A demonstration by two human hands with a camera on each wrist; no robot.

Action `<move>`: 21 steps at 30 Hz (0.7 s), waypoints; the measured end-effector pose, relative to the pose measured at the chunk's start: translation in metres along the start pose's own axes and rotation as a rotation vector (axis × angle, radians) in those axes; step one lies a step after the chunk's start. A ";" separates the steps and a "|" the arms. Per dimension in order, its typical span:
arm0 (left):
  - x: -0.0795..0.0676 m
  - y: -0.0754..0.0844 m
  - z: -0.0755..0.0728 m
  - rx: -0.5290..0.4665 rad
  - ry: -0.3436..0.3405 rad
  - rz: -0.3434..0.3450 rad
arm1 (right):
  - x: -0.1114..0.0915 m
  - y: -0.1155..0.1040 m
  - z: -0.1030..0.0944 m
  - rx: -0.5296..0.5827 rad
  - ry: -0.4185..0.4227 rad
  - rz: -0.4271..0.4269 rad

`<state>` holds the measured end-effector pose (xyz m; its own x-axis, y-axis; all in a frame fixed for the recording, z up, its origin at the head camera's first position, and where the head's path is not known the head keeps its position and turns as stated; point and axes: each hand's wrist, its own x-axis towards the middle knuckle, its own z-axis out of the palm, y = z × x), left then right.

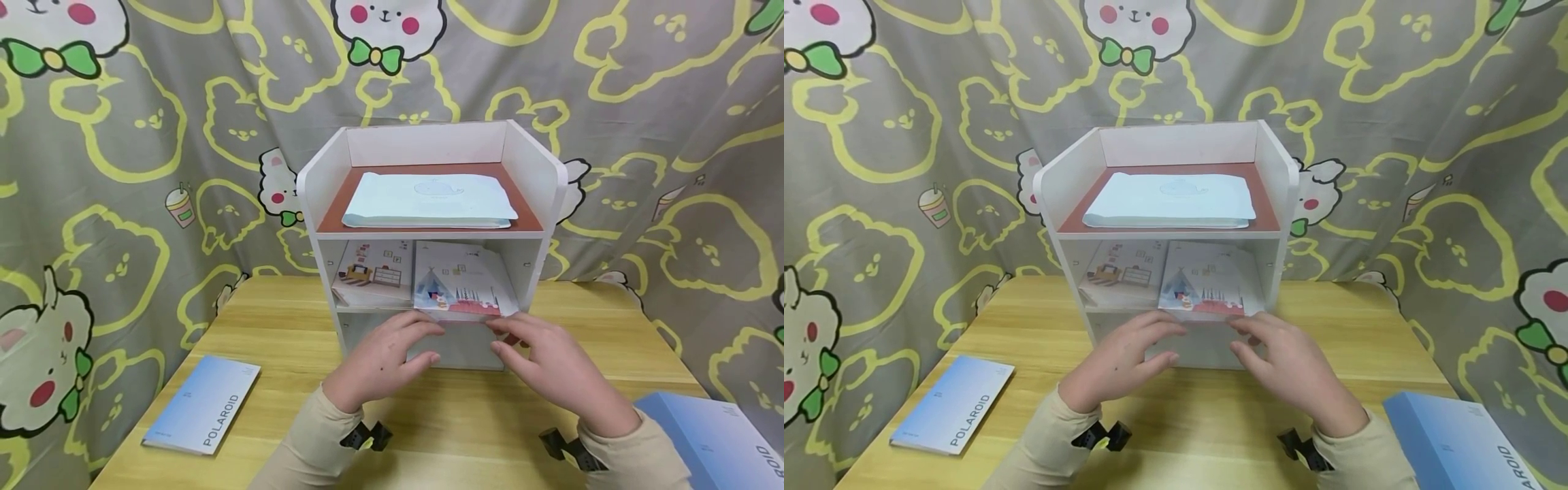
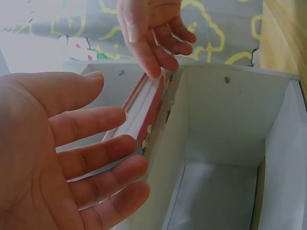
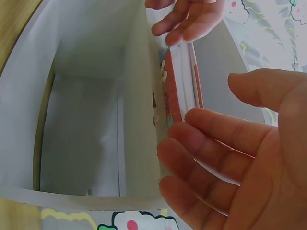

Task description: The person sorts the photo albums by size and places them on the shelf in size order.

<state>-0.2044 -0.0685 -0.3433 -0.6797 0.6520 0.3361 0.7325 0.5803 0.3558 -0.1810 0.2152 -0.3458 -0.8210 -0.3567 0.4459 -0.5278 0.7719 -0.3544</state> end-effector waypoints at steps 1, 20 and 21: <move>0.000 0.000 0.000 0.000 0.002 0.001 | 0.000 0.001 0.001 -0.002 0.000 0.002; 0.003 -0.009 0.009 0.007 0.032 -0.009 | 0.003 0.003 0.011 -0.004 -0.004 0.014; 0.003 -0.009 0.009 0.007 0.032 -0.009 | 0.003 0.003 0.012 -0.006 -0.005 0.013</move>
<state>-0.2128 -0.0670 -0.3534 -0.6871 0.6307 0.3608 0.7265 0.5896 0.3530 -0.1874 0.2106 -0.3553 -0.8286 -0.3493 0.4375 -0.5161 0.7795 -0.3550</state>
